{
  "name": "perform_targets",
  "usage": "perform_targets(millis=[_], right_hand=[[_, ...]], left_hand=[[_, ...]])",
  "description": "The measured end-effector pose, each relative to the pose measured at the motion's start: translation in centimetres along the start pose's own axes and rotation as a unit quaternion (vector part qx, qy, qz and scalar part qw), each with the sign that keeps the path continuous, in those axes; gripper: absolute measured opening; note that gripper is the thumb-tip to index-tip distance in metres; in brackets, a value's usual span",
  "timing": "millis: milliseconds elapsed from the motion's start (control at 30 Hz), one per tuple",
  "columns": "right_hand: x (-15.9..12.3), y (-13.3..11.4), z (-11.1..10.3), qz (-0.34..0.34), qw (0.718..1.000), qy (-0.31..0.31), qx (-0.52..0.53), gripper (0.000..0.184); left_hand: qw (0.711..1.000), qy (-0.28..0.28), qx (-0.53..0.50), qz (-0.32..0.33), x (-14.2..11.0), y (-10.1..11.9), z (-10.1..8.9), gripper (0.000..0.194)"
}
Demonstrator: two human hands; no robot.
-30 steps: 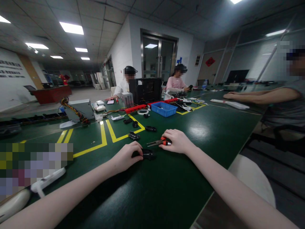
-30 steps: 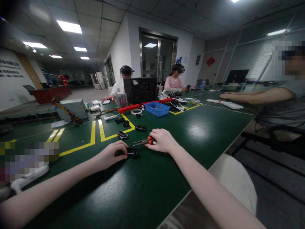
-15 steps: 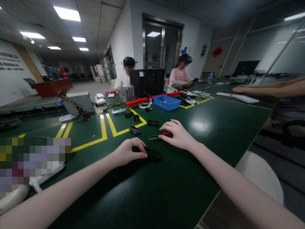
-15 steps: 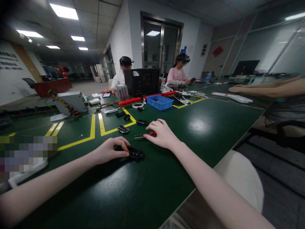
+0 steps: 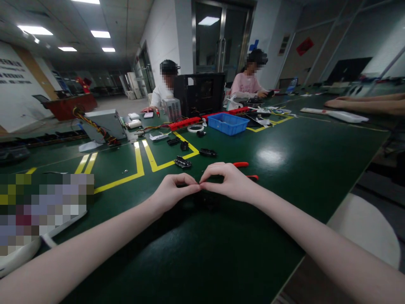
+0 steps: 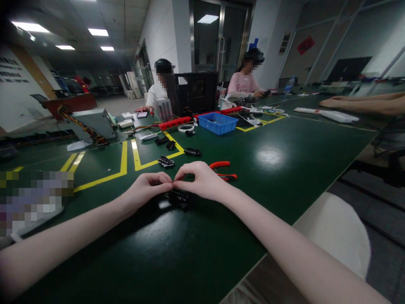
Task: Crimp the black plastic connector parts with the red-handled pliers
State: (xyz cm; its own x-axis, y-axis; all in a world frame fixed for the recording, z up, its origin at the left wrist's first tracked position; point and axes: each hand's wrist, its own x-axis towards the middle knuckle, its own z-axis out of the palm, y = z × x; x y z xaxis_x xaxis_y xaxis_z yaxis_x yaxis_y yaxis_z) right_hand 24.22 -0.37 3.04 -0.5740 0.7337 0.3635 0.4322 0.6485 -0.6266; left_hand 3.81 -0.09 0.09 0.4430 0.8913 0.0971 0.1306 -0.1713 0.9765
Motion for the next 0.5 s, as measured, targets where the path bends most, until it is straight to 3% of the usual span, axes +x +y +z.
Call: perform_targets(millis=[133, 300, 400, 500], right_hand=[[-0.42, 0.03, -0.14, 0.028, 0.997, -0.015, 0.067, 0.013], [-0.50, -0.23, 0.31, 0.020, 0.998, 0.016, 0.049, 0.010], [-0.51, -0.15, 0.40, 0.022, 0.999, 0.018, 0.047, 0.011], [-0.75, 0.09, 0.11, 0.037, 0.998, 0.024, 0.041, 0.013]], left_hand=[[0.999, 0.036, -0.006, -0.013, -0.21, 0.25, 0.25, 0.021], [0.999, 0.032, -0.019, -0.006, -0.17, 0.20, 0.31, 0.022], [1.000, 0.007, 0.012, 0.017, -0.13, 0.07, 0.12, 0.022], [0.990, -0.049, 0.109, 0.072, -0.36, 0.11, -0.14, 0.030]])
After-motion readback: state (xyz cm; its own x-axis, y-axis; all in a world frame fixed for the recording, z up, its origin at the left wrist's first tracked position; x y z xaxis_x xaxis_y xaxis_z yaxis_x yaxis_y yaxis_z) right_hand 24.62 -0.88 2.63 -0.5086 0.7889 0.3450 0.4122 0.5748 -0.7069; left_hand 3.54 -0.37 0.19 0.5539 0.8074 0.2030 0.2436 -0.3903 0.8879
